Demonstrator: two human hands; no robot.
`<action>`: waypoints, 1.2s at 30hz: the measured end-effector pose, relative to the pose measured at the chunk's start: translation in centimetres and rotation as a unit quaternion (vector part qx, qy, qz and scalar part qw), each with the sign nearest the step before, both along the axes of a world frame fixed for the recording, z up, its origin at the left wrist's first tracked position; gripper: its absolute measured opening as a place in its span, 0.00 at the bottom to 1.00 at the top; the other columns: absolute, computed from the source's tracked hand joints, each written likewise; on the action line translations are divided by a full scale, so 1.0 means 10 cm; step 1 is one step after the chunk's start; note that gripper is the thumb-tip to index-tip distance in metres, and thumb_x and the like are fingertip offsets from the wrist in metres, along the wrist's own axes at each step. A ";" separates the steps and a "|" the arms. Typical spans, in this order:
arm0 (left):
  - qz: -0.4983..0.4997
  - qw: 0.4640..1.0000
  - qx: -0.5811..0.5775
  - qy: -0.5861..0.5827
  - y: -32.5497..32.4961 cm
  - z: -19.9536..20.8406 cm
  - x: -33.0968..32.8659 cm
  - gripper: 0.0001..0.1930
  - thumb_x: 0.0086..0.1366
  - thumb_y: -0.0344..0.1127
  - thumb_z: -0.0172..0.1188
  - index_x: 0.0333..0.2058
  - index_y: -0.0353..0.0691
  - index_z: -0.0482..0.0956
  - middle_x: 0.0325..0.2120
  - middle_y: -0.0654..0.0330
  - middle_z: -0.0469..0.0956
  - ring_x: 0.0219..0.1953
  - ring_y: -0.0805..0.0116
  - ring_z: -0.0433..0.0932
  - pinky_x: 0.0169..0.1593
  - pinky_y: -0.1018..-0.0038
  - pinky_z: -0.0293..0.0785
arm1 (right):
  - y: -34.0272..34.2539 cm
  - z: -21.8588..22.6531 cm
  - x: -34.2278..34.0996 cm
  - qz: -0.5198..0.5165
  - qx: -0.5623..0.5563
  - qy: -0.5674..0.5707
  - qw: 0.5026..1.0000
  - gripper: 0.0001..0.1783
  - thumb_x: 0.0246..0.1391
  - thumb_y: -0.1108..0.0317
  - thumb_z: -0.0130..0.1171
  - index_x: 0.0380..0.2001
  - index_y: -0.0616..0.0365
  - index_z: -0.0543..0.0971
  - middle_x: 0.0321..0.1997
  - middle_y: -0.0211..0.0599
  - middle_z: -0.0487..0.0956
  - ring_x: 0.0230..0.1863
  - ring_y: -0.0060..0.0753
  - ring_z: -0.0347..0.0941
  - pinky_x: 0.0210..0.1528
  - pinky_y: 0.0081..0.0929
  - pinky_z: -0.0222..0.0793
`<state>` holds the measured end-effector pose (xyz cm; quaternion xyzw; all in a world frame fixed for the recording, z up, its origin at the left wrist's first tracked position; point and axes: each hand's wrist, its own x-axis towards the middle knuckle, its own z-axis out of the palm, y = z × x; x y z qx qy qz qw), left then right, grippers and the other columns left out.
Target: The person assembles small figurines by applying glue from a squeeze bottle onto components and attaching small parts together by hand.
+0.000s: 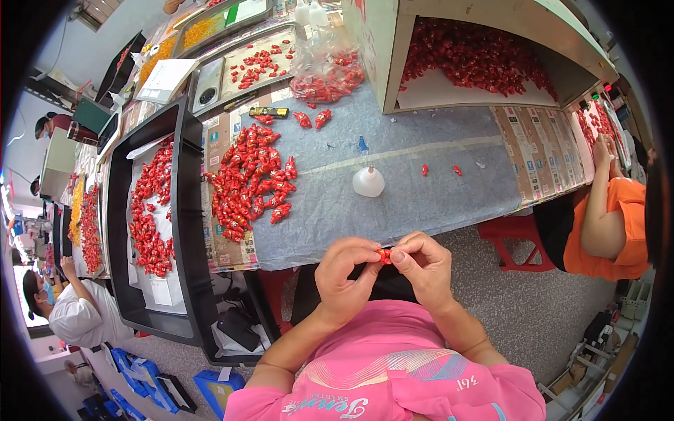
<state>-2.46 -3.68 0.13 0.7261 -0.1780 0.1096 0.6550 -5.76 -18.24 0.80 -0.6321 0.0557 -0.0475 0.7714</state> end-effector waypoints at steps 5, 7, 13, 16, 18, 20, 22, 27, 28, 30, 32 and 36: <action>-0.026 0.998 0.033 -0.045 0.03 0.03 0.01 0.11 0.45 0.17 0.66 0.28 0.36 0.77 0.31 0.56 0.78 0.33 0.63 0.78 0.36 0.74 0.74 | -0.07 0.05 -0.01 0.003 -0.089 -0.036 0.995 0.04 0.50 0.73 0.62 0.29 0.63 0.79 0.31 0.35 0.76 0.34 0.24 0.73 0.37 0.20 0.68; -0.033 0.998 0.036 -0.050 0.04 0.04 0.02 0.11 0.45 0.17 0.66 0.28 0.36 0.77 0.31 0.56 0.78 0.33 0.63 0.78 0.36 0.74 0.74 | -0.09 0.05 -0.02 0.003 -0.130 -0.049 0.990 0.05 0.50 0.73 0.63 0.29 0.63 0.80 0.31 0.36 0.77 0.33 0.25 0.73 0.36 0.20 0.68; -0.054 0.997 0.029 -0.037 0.03 0.05 0.02 0.10 0.45 0.17 0.66 0.28 0.35 0.78 0.31 0.56 0.78 0.33 0.64 0.78 0.36 0.75 0.75 | -0.11 0.06 -0.04 -0.009 -0.176 -0.085 0.981 0.05 0.49 0.72 0.63 0.30 0.62 0.80 0.30 0.37 0.78 0.31 0.29 0.74 0.33 0.21 0.69; -0.072 0.997 0.019 -0.004 0.05 0.08 0.01 0.10 0.46 0.17 0.66 0.29 0.35 0.79 0.32 0.56 0.78 0.34 0.66 0.78 0.38 0.76 0.75 | -0.12 0.07 -0.05 -0.010 -0.176 -0.076 0.981 0.05 0.50 0.72 0.63 0.30 0.62 0.80 0.30 0.37 0.78 0.31 0.28 0.74 0.33 0.22 0.69; -0.086 0.996 0.013 0.016 0.07 0.09 0.01 0.11 0.47 0.17 0.66 0.29 0.35 0.80 0.32 0.56 0.77 0.35 0.67 0.79 0.39 0.76 0.76 | -0.13 0.07 -0.06 -0.007 -0.163 -0.054 0.985 0.06 0.51 0.71 0.62 0.30 0.62 0.80 0.31 0.37 0.78 0.32 0.27 0.74 0.34 0.21 0.69; -0.132 0.990 -0.028 0.046 0.10 0.08 0.01 0.11 0.48 0.17 0.66 0.32 0.35 0.80 0.35 0.55 0.76 0.37 0.66 0.78 0.42 0.75 0.76 | -0.13 0.07 -0.07 0.001 -0.131 -0.037 0.991 0.06 0.52 0.71 0.61 0.31 0.63 0.80 0.32 0.37 0.78 0.33 0.27 0.74 0.35 0.21 0.69; -0.146 0.985 -0.059 0.072 0.11 0.09 0.02 0.11 0.49 0.17 0.65 0.32 0.34 0.80 0.35 0.55 0.76 0.37 0.66 0.78 0.43 0.74 0.75 | -0.13 0.08 -0.08 0.009 -0.099 -0.020 0.995 0.06 0.53 0.71 0.60 0.31 0.63 0.80 0.32 0.37 0.78 0.34 0.26 0.74 0.36 0.21 0.69; -0.158 0.967 -0.134 0.145 0.12 0.07 0.01 0.09 0.50 0.17 0.64 0.32 0.33 0.80 0.36 0.55 0.76 0.39 0.65 0.78 0.44 0.74 0.76 | -0.12 0.12 -0.09 0.014 -0.117 -0.026 0.993 0.06 0.53 0.71 0.60 0.32 0.63 0.80 0.33 0.37 0.78 0.35 0.26 0.74 0.37 0.21 0.69; -0.150 0.962 -0.154 0.171 0.11 0.06 0.01 0.09 0.51 0.18 0.64 0.32 0.33 0.79 0.35 0.55 0.76 0.39 0.67 0.77 0.44 0.75 0.75 | -0.12 0.12 -0.09 0.014 -0.117 -0.026 0.993 0.06 0.53 0.71 0.60 0.32 0.63 0.80 0.33 0.37 0.78 0.35 0.26 0.74 0.37 0.21 0.69; -0.141 0.955 -0.173 0.197 0.11 0.04 0.02 0.08 0.51 0.18 0.64 0.32 0.33 0.79 0.35 0.55 0.76 0.39 0.68 0.77 0.44 0.76 0.75 | -0.13 0.13 -0.09 0.009 -0.137 -0.028 0.990 0.06 0.52 0.71 0.60 0.33 0.63 0.80 0.32 0.37 0.78 0.34 0.27 0.74 0.36 0.22 0.70; -0.142 0.935 -0.192 0.264 0.13 0.02 0.03 0.09 0.51 0.17 0.64 0.31 0.33 0.78 0.34 0.56 0.77 0.39 0.69 0.77 0.44 0.76 0.75 | -0.12 0.12 -0.08 0.005 -0.162 -0.049 0.986 0.06 0.52 0.72 0.61 0.32 0.62 0.80 0.31 0.38 0.78 0.33 0.29 0.75 0.35 0.22 0.70; -0.177 0.902 -0.242 0.309 0.14 0.02 0.05 0.09 0.51 0.16 0.64 0.31 0.34 0.78 0.34 0.56 0.77 0.38 0.70 0.77 0.44 0.76 0.76 | -0.12 0.11 -0.05 -0.021 -0.237 -0.137 0.962 0.04 0.50 0.73 0.62 0.30 0.63 0.79 0.29 0.38 0.78 0.28 0.29 0.73 0.30 0.22 0.68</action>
